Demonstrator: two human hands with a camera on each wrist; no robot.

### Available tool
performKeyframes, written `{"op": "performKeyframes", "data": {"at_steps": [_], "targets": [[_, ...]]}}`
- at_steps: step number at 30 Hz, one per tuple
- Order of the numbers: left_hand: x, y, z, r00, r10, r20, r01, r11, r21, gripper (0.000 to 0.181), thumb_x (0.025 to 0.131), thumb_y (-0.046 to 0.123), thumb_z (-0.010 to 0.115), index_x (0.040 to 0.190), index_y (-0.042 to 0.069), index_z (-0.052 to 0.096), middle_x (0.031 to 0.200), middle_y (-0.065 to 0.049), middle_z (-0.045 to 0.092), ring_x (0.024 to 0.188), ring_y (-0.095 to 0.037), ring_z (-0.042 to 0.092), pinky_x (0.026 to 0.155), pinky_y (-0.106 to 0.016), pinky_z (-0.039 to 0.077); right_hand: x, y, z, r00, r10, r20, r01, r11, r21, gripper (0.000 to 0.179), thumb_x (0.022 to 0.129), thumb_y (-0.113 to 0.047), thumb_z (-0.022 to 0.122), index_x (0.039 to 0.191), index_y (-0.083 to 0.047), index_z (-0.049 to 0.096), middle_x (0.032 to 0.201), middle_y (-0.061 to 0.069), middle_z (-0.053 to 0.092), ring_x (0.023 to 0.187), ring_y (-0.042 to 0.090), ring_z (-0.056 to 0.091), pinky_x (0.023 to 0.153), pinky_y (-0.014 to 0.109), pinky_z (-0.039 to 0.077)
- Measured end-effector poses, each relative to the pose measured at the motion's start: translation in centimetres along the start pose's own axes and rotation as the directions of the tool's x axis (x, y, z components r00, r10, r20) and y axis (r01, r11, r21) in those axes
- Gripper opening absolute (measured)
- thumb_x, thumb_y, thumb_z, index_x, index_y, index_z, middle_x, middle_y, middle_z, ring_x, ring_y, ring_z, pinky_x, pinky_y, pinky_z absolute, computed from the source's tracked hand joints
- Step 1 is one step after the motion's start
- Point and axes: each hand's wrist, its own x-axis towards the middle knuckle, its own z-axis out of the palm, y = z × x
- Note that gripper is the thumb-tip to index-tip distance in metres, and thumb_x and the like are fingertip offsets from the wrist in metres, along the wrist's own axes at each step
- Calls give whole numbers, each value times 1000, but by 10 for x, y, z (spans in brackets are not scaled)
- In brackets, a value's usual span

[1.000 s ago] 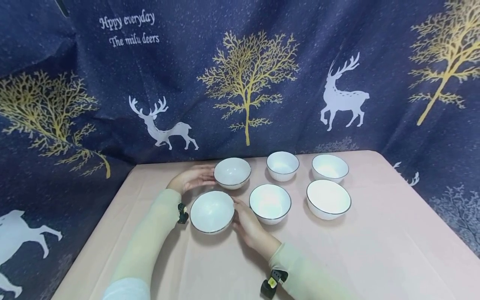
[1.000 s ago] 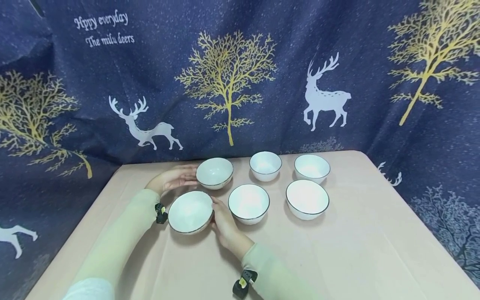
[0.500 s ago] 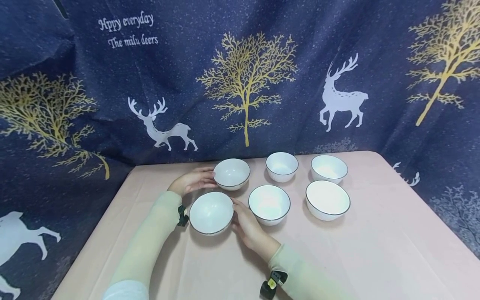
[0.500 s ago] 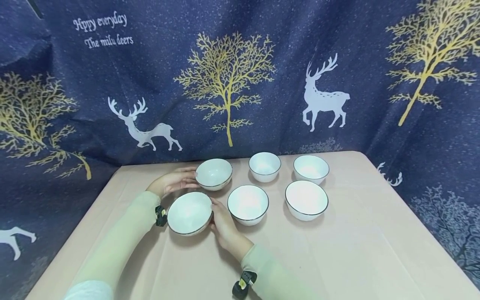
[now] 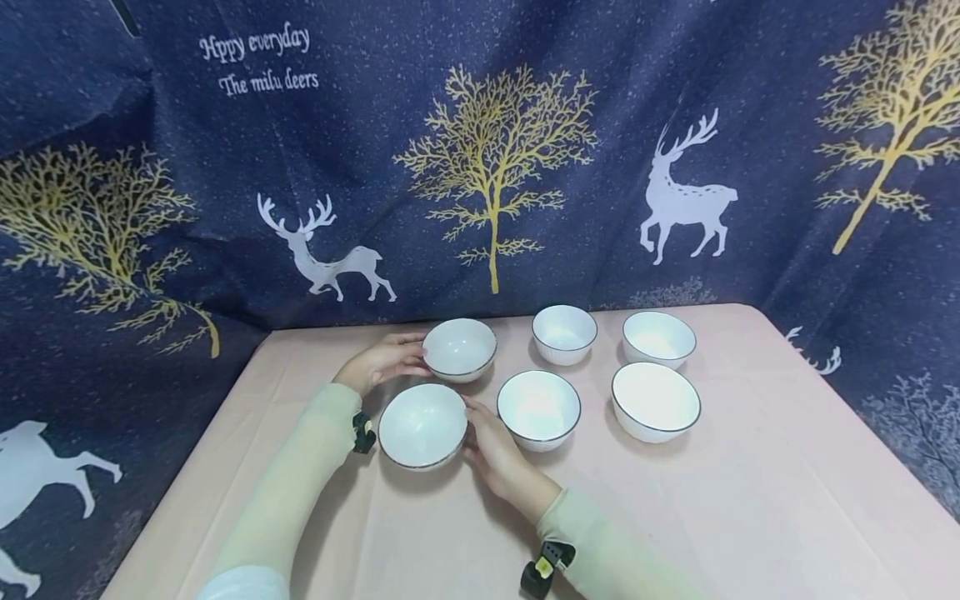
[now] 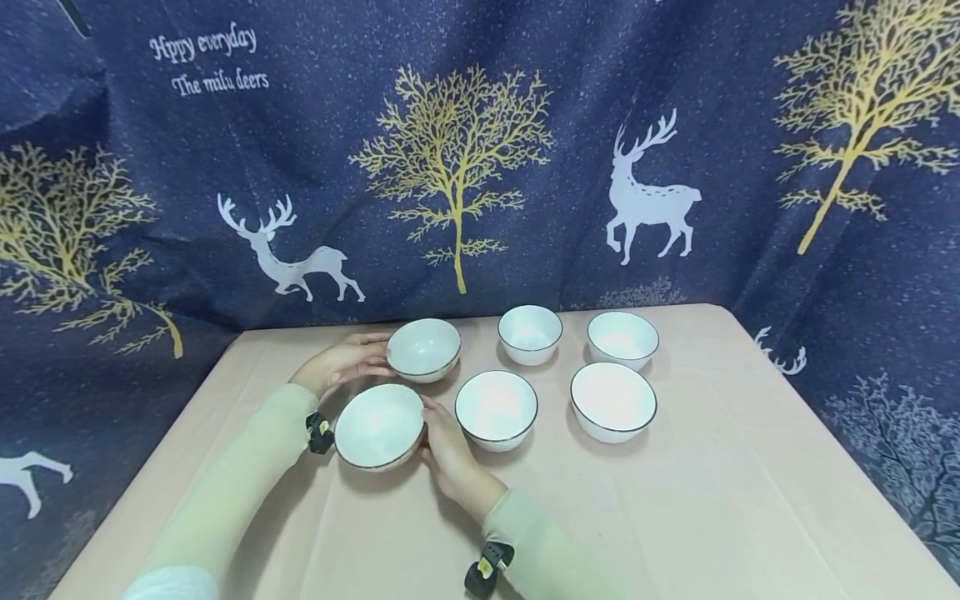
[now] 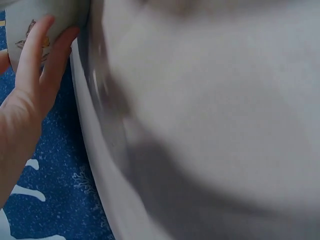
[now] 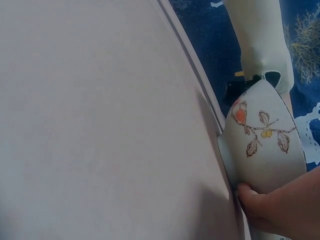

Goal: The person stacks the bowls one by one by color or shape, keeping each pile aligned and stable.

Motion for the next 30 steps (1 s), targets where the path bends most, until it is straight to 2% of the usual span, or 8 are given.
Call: {"op": "performKeyframes", "data": {"at_steps": [7,13,16,20,25,30], "targets": [[-12,0,-9,996,-21,-83,24,999,38,60,95,-7,46,149,-7,21,138,-38,39,89,-20,67,89,-41,57,1,2,1,1000,-5,17,5,1000,-11,51,105,-28,31,151,-7,27,157,15,21,143,37,19,115,54,27],[-24,2,-17,993,2,-121,-4,1000,-16,58,94,-8,44,147,-11,22,131,-37,46,86,-20,67,88,-41,57,2,2,1,1000,-12,14,13,999,-33,51,105,-29,31,151,-8,27,156,15,25,141,37,26,115,52,29],[-31,4,-19,990,9,-142,-18,998,-67,58,93,-9,42,147,-12,21,112,-27,59,84,-20,67,92,-43,55,3,2,0,1000,-17,22,17,999,-30,50,105,-27,29,151,-7,26,156,15,24,142,37,23,115,52,29],[-42,7,-22,989,28,-144,-40,996,-80,53,95,-7,45,145,-12,27,96,-9,66,84,-19,68,99,-48,49,3,2,0,999,-32,35,33,999,-25,50,105,-26,28,151,-5,25,157,16,22,143,39,20,115,55,27],[-57,10,-25,987,58,-149,-63,997,-34,48,97,-1,50,141,-13,34,103,-9,65,91,-18,67,97,-44,52,3,2,-1,999,-32,40,33,999,-37,51,105,-27,29,151,-5,26,155,17,25,141,39,26,115,52,29],[-67,13,-24,983,61,-172,-72,996,-59,48,96,-4,50,141,-14,34,95,-6,68,88,-17,67,89,-37,57,2,0,-2,999,-26,44,28,999,-45,51,105,-26,29,151,-4,25,155,18,24,141,39,25,115,51,30]]}}
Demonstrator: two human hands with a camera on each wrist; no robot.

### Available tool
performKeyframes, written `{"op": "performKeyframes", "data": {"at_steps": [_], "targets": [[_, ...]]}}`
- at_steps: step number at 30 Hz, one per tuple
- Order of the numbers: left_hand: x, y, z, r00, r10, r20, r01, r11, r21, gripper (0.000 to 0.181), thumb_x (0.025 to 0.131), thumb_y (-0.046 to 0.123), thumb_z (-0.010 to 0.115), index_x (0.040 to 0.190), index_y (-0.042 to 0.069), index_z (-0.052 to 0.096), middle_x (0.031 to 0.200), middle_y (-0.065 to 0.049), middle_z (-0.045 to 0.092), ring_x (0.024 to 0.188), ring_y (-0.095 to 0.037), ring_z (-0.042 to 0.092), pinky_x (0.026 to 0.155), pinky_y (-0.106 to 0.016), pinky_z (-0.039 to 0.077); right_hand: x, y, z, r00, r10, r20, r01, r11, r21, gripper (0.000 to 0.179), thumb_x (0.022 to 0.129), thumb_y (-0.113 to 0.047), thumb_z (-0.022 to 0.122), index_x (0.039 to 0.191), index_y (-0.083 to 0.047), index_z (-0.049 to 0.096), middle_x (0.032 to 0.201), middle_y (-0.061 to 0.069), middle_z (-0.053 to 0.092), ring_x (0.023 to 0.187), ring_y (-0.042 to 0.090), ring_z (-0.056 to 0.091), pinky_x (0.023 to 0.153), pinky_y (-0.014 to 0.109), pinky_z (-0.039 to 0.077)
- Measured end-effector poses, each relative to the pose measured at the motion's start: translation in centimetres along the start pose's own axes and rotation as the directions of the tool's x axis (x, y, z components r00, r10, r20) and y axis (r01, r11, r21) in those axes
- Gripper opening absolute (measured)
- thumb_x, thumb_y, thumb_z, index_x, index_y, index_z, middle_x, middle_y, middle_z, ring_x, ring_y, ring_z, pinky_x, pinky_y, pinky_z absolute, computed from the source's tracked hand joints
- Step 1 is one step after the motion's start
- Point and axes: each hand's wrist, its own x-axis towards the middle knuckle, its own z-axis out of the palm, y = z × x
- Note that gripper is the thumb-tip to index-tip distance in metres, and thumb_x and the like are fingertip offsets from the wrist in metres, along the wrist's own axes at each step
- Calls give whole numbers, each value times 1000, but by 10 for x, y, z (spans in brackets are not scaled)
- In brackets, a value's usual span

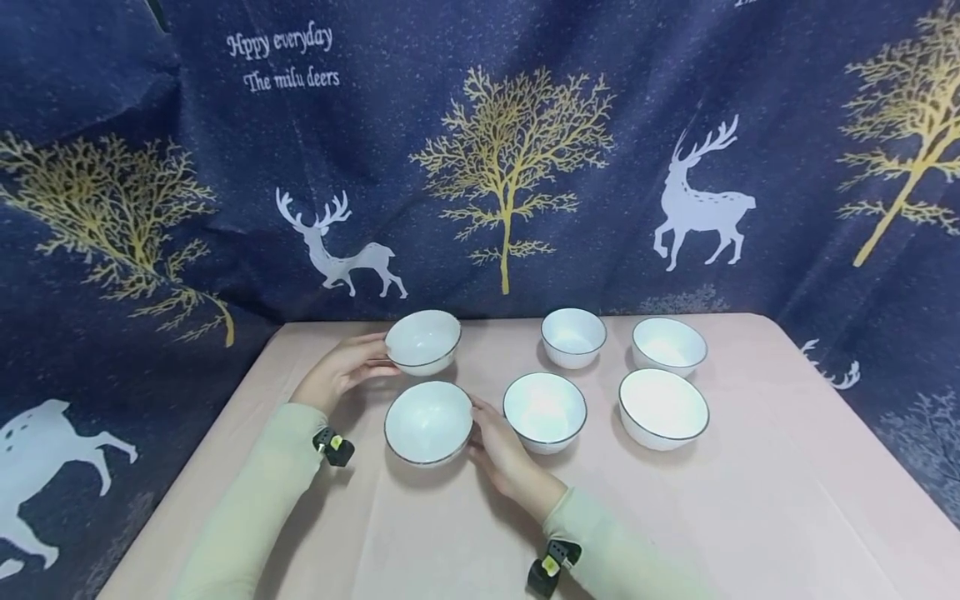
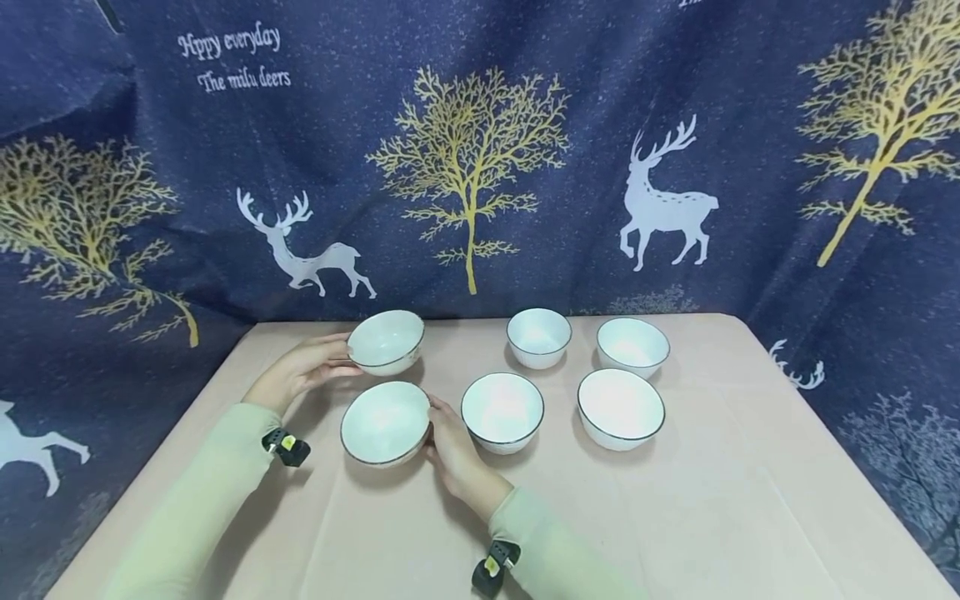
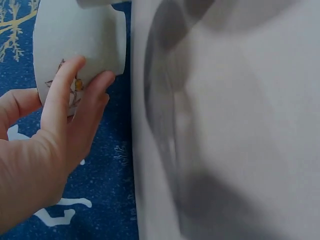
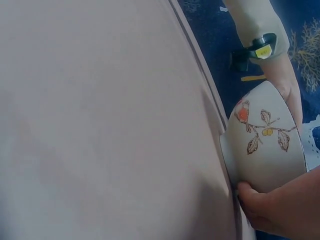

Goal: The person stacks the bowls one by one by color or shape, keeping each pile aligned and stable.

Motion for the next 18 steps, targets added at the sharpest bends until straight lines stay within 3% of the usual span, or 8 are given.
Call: {"op": "performKeyframes", "data": {"at_steps": [14,18], "targets": [[-32,14,3,999,-3,-53,-6,987,-161,52,95,-9,41,144,-15,23,86,-7,69,81,-18,68,81,-34,60,0,-3,2,1000,-7,30,6,1000,31,50,105,-21,25,152,-3,20,156,20,20,142,41,21,116,52,28],[-44,16,5,998,30,-50,-37,988,-152,49,96,-8,43,142,-16,27,90,-8,69,84,-18,68,83,-35,59,1,-2,3,1000,0,20,0,1000,29,50,106,-22,25,152,-3,21,156,20,21,141,41,24,115,52,29]]}}
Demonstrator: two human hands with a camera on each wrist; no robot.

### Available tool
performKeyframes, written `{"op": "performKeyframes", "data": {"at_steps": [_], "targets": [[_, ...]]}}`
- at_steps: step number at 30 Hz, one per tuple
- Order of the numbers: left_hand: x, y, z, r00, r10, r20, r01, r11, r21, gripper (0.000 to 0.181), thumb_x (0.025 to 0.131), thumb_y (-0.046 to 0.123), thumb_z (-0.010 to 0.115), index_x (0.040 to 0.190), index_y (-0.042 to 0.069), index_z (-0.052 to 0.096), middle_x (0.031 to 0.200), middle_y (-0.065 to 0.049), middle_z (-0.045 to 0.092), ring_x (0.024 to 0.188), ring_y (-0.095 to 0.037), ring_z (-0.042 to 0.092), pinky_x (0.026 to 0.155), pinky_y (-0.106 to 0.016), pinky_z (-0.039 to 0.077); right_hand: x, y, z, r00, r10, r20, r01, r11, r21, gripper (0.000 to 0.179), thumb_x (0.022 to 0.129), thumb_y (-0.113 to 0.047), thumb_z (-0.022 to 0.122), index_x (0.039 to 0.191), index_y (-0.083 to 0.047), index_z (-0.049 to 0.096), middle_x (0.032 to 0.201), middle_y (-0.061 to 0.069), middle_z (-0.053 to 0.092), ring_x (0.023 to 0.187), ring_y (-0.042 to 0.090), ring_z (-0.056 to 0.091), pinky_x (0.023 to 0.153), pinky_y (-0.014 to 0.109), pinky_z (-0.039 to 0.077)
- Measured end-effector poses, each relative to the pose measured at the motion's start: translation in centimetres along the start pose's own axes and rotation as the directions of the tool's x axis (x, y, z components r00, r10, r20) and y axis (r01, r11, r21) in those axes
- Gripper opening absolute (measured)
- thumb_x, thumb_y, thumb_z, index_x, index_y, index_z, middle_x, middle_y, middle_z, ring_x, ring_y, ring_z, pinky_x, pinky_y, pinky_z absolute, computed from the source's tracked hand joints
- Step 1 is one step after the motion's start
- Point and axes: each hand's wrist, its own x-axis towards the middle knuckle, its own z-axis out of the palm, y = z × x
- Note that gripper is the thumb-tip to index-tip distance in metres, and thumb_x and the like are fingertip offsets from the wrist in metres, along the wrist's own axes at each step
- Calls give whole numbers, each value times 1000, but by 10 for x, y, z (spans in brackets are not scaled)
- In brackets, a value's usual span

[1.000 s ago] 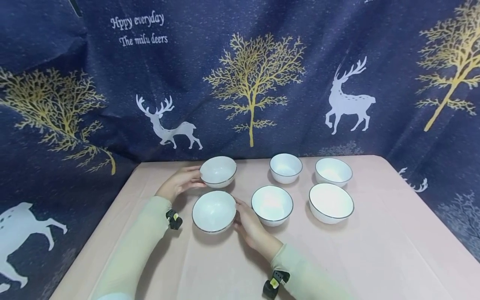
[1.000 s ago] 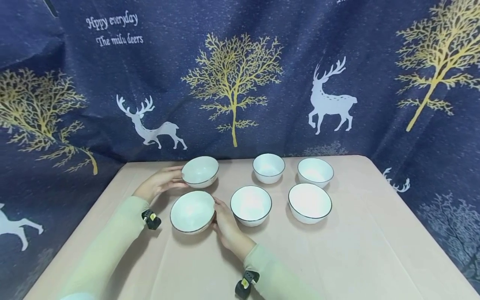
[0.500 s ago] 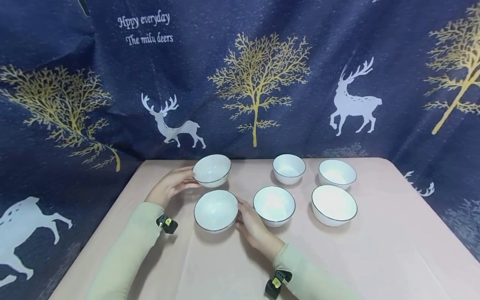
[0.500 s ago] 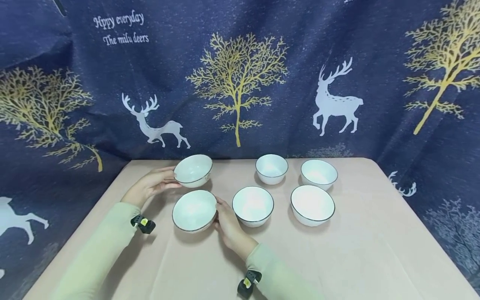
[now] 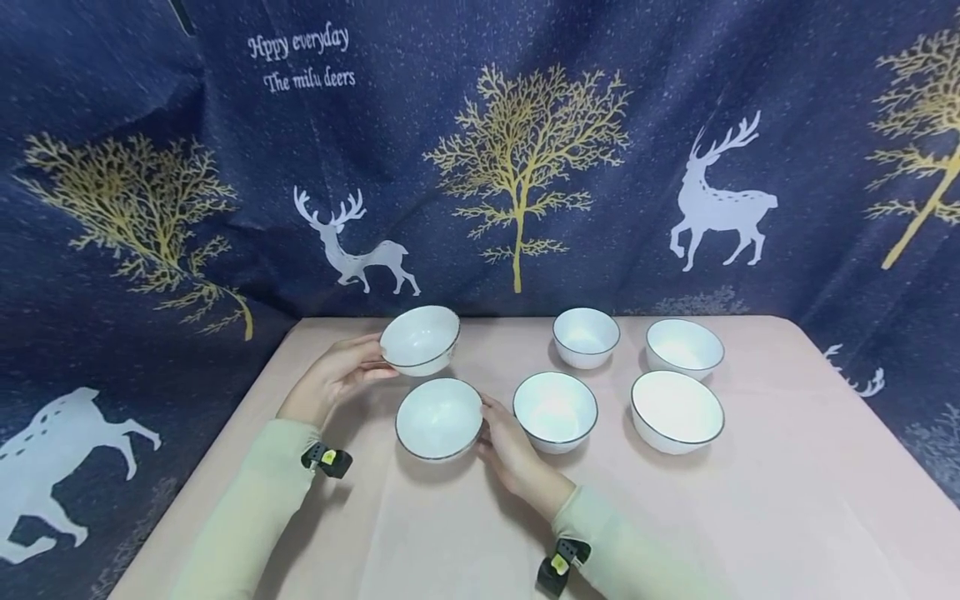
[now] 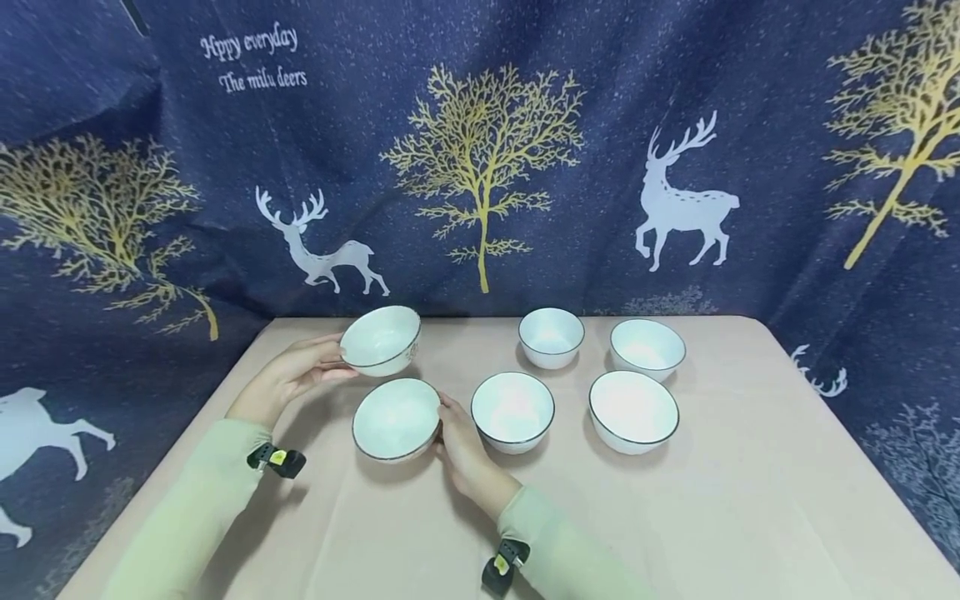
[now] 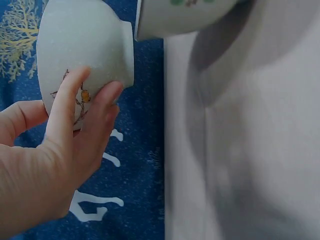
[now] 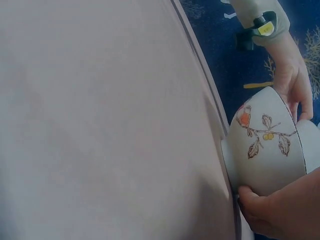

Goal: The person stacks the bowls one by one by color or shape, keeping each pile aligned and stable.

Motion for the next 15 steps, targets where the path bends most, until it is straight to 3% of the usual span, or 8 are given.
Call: {"op": "performKeyframes", "data": {"at_steps": [5,15], "targets": [[-10,1,4,1000,30,2,-30,998,50,49,95,-8,44,142,-16,29,95,-7,69,88,-18,68,90,-39,57,1,2,-1,1000,7,-11,-7,1000,-17,50,106,-23,25,152,-4,21,156,19,21,141,40,23,115,51,29],[-27,1,13,1000,12,-28,-10,997,80,56,90,-10,43,142,-18,24,94,-5,66,84,-17,68,84,-33,59,-2,2,-1,1000,7,1,-7,999,-39,51,106,-26,24,153,-5,20,158,18,17,144,39,16,116,52,27]]}}
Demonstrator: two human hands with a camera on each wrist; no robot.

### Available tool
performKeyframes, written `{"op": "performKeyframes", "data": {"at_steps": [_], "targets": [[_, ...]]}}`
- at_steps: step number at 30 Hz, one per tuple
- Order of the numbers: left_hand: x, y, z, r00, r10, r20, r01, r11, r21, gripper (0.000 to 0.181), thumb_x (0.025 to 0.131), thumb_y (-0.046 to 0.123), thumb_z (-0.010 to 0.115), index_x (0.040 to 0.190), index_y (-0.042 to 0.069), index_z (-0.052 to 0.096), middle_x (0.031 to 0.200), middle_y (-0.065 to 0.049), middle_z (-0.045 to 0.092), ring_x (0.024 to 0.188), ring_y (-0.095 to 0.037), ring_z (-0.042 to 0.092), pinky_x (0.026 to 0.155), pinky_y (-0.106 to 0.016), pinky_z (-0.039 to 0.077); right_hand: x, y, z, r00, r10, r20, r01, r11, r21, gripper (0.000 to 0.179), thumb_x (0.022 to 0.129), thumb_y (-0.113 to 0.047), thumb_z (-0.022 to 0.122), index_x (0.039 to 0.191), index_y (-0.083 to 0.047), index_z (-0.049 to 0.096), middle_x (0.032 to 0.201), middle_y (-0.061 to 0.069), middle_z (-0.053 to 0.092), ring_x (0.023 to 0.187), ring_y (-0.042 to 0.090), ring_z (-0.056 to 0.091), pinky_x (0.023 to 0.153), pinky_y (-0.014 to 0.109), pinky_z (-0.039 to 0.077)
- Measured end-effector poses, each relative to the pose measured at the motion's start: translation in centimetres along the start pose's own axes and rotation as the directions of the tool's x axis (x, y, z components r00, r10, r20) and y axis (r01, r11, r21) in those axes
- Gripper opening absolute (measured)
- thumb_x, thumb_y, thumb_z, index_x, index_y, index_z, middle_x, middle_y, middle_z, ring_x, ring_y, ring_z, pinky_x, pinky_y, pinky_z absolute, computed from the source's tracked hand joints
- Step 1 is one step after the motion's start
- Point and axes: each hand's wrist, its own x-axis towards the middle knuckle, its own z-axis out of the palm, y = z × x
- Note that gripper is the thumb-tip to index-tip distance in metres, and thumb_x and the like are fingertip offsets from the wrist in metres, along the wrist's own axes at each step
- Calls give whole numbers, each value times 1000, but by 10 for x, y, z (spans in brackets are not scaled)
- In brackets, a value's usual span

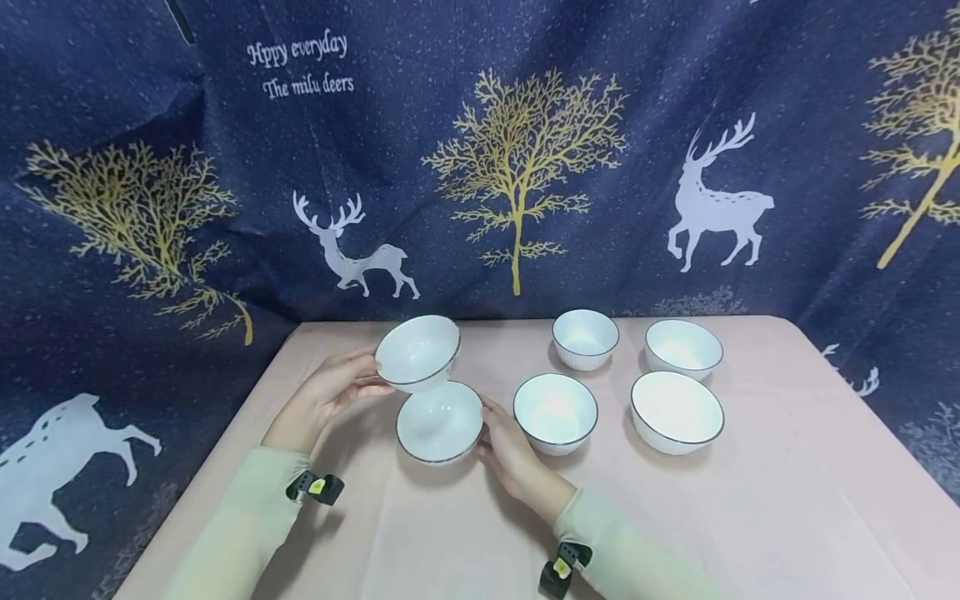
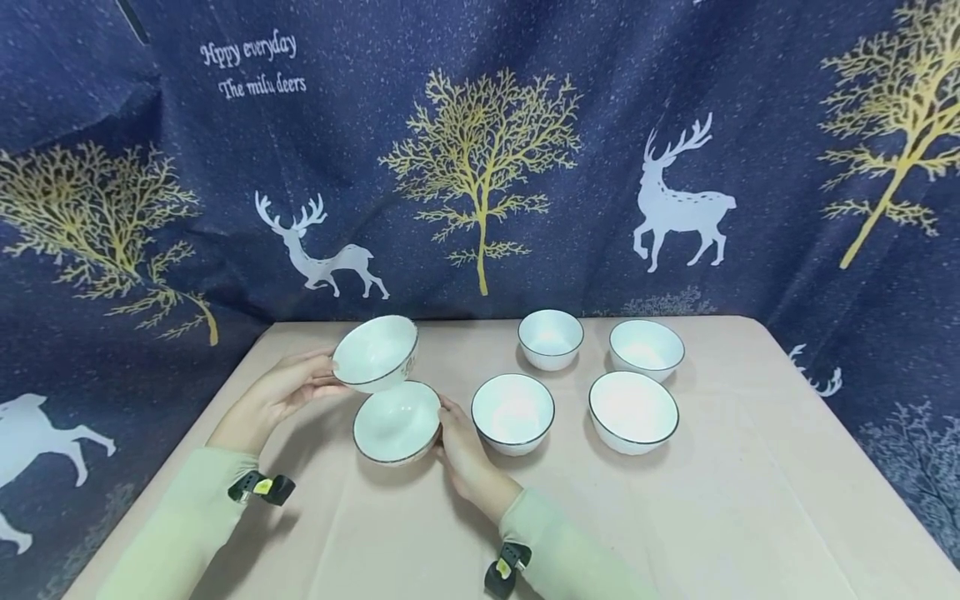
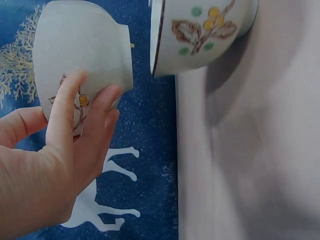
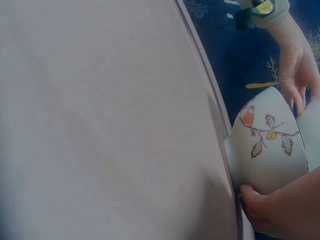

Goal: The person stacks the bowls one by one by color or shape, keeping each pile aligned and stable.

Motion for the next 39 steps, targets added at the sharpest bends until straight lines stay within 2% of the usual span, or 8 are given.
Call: {"op": "performKeyframes", "data": {"at_steps": [8,14,24,34,39], "targets": [[-16,-2,5,1000,-5,-4,5,1000,13,58,90,-8,44,144,-16,24,105,-10,62,87,-17,67,86,-34,58,1,0,-1,1000,-4,22,4,1000,0,51,106,-26,23,153,-6,18,157,19,18,142,40,20,116,52,26],[-23,-7,7,1000,-12,2,12,1000,-5,61,90,-7,44,144,-18,18,103,-10,63,85,-18,68,85,-36,59,2,1,-1,1000,-11,14,11,1000,16,51,106,-25,23,153,-5,19,156,20,22,140,40,26,116,52,27],[-32,-18,11,998,-52,-24,52,999,-15,66,87,-6,50,145,-15,21,104,-13,63,84,-20,69,83,-38,59,3,3,-4,999,-22,25,21,999,35,51,106,-26,24,153,-6,19,156,20,21,141,40,24,116,52,25],[-38,-27,16,997,-66,-44,66,998,3,66,85,-4,51,144,-15,23,113,-19,57,85,-20,68,84,-38,59,2,4,-4,999,-33,41,32,999,20,51,106,-27,25,153,-6,18,157,18,20,142,39,23,116,50,28],[-40,-30,17,997,-65,-39,65,998,-3,65,86,-5,51,144,-15,24,110,-17,59,84,-21,68,84,-39,59,3,4,-2,999,-29,31,28,999,36,52,106,-26,25,153,-5,17,157,20,19,141,39,24,116,50,28]]}}
